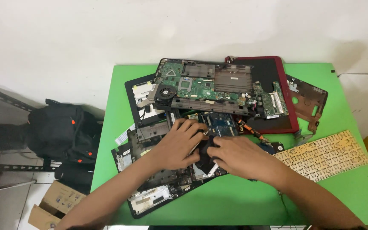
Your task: Disassembling laptop components, including removing the keyboard and unscrewing parts from the motherboard area.
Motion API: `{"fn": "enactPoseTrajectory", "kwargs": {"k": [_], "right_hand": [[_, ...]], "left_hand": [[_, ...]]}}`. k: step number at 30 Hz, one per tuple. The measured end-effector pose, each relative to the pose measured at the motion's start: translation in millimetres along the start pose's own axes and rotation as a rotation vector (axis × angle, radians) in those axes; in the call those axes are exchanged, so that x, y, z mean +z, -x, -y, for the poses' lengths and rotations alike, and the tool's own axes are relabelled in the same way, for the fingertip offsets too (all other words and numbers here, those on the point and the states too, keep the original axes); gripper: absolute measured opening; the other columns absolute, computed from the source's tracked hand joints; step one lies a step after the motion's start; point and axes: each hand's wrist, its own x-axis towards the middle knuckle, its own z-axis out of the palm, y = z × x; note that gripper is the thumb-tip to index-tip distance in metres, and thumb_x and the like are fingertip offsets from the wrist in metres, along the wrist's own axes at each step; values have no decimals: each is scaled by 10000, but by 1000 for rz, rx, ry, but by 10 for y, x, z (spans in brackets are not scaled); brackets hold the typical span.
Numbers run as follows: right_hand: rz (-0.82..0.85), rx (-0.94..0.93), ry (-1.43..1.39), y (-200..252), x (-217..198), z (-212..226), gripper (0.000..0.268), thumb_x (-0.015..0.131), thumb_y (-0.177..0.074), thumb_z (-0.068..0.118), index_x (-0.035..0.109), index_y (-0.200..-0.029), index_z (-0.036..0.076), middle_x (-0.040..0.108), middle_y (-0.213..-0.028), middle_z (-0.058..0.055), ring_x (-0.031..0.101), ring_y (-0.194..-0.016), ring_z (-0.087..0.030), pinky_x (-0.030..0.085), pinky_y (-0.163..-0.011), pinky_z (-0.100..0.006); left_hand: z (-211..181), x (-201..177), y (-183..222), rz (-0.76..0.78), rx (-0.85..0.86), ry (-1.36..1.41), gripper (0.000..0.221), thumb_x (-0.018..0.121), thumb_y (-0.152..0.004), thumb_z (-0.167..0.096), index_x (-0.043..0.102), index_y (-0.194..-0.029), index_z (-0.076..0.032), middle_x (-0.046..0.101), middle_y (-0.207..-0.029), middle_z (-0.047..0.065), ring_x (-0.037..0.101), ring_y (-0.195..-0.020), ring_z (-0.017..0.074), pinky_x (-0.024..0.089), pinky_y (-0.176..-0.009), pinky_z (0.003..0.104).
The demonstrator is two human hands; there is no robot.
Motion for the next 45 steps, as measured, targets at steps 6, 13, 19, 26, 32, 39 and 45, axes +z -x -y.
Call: {"fn": "enactPoseTrajectory", "kwargs": {"k": [6,13,19,26,32,39,45], "right_hand": [[-78,68,239,-92,289,-154,197,592,-937,159,700,-1090,98,668,-975,-139,677,-785,-309,502,-570,-403],[27,-140,143,-33,355,108,158,667,-951,172,624,-1079,91,590,-949,-111,638,-761,-338,540,-587,-509],[-163,102,150,-152,185,-176,259,542,-988,196,702,-1132,52,709,-1023,-167,718,-888,-334,555,-673,-412],[49,-79,-100,-54,118,-17,327,534,-1005,176,643,-1294,68,624,-1306,-218,619,-1184,-385,539,-895,-458],[-60,52,-100,-67,-36,-131,337,510,-1019,252,638,-1283,86,651,-1298,-166,623,-1214,-354,563,-909,-458],[-62,234,-248,401,-723,166,566,565,-990,299,455,-1489,56,461,-1542,-220,380,-1471,-393,415,-1131,-562],[-164,551,-362,926,5,-505,179,605,-937,310,719,-1060,244,715,-1137,92,701,-835,-126,539,-771,-323]], "left_hand": [[12,18,11,11,-13,-26,158,510,-856,-206,482,-957,-88,430,-981,123,411,-975,333,315,-910,480],[58,69,28,24,-19,18,278,480,-879,-227,496,-1118,-86,506,-1232,130,455,-1082,308,332,-922,492],[32,33,9,1,-26,-8,154,497,-859,-197,504,-978,-100,459,-1015,136,397,-952,298,314,-895,454],[58,58,25,-16,-40,35,225,506,-870,-170,536,-1076,-85,506,-1122,148,446,-1047,324,324,-928,459],[110,201,91,-144,-126,211,325,492,-903,-22,590,-1204,-94,574,-1174,121,533,-1108,328,357,-976,447],[-179,-8,52,-4,-207,30,602,581,-959,-487,478,-1362,-53,508,-1254,196,436,-1234,375,292,-1026,544],[-219,-18,75,195,-187,-166,799,673,-870,-624,468,-1432,-95,582,-1402,126,533,-1241,318,345,-1062,542]]}}
